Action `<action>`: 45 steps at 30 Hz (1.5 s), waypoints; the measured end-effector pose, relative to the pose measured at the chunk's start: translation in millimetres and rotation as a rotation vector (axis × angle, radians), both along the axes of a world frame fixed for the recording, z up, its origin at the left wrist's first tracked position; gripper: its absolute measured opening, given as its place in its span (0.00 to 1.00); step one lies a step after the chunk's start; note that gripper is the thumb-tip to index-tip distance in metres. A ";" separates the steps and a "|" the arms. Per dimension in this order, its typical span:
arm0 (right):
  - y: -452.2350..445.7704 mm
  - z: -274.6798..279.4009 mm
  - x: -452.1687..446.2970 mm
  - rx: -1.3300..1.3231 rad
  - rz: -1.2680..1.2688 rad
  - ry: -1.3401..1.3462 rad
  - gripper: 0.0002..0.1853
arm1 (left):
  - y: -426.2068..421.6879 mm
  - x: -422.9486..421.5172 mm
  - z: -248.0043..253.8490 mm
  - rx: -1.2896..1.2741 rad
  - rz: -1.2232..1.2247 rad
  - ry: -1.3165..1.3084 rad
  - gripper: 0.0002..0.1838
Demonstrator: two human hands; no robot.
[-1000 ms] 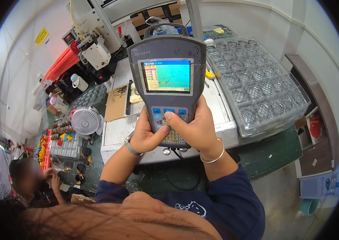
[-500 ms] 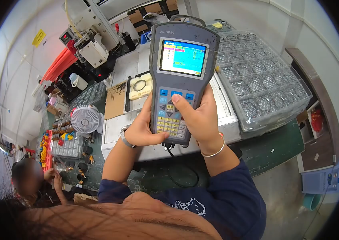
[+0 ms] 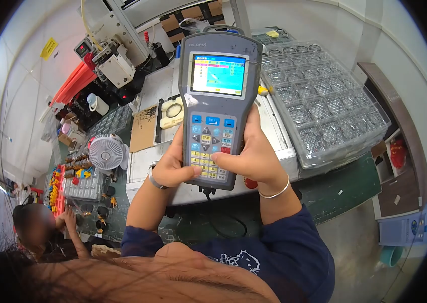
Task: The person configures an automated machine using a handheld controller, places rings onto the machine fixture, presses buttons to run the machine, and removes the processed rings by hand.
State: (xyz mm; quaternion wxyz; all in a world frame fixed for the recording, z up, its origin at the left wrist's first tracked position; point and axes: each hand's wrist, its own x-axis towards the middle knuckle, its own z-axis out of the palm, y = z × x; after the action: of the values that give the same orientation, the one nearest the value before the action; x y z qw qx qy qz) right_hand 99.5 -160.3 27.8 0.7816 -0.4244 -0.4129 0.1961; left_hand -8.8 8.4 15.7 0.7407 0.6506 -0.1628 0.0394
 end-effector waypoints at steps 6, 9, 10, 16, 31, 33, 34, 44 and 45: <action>4.1 -6.0 -5.0 0.016 -0.124 -0.145 0.52 | -3.0 2.5 -5.9 0.045 0.124 -0.004 0.50; 4.1 -5.3 -5.2 0.024 -0.144 -0.169 0.49 | -3.8 1.9 -6.7 0.090 0.145 -0.048 0.49; 4.2 -5.3 -5.8 0.038 -0.158 -0.150 0.46 | -4.2 1.8 -6.4 0.086 0.141 -0.060 0.49; 4.8 -8.9 -7.4 0.109 -0.116 0.160 0.27 | -9.9 4.2 -10.0 0.310 0.137 -0.202 0.50; -42.6 2.9 -19.1 -0.005 -0.263 -0.343 0.31 | 3.1 1.5 -7.7 0.311 -0.146 -0.222 0.43; -79.4 15.1 -31.1 0.086 -0.428 -0.139 0.37 | 10.1 6.5 11.6 0.320 -0.213 -0.335 0.25; -106.4 19.8 -32.8 0.125 -0.425 -0.049 0.37 | 17.3 6.5 14.0 0.364 -0.114 -0.408 0.21; -35.8 8.9 -58.4 0.196 -1.857 -0.894 0.25 | -21.0 -58.9 34.7 -0.173 0.337 -0.815 0.10; 5.2 12.0 -84.9 0.272 -1.957 -0.904 0.23 | -42.8 -83.7 52.6 -0.133 0.447 -0.989 0.08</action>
State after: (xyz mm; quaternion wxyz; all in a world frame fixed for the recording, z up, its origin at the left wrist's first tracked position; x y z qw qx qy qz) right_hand 14.6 -155.0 39.8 0.4154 -0.5123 -0.1634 -0.7337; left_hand -92.5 -34.4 68.3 0.5890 0.5248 -0.3468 0.5073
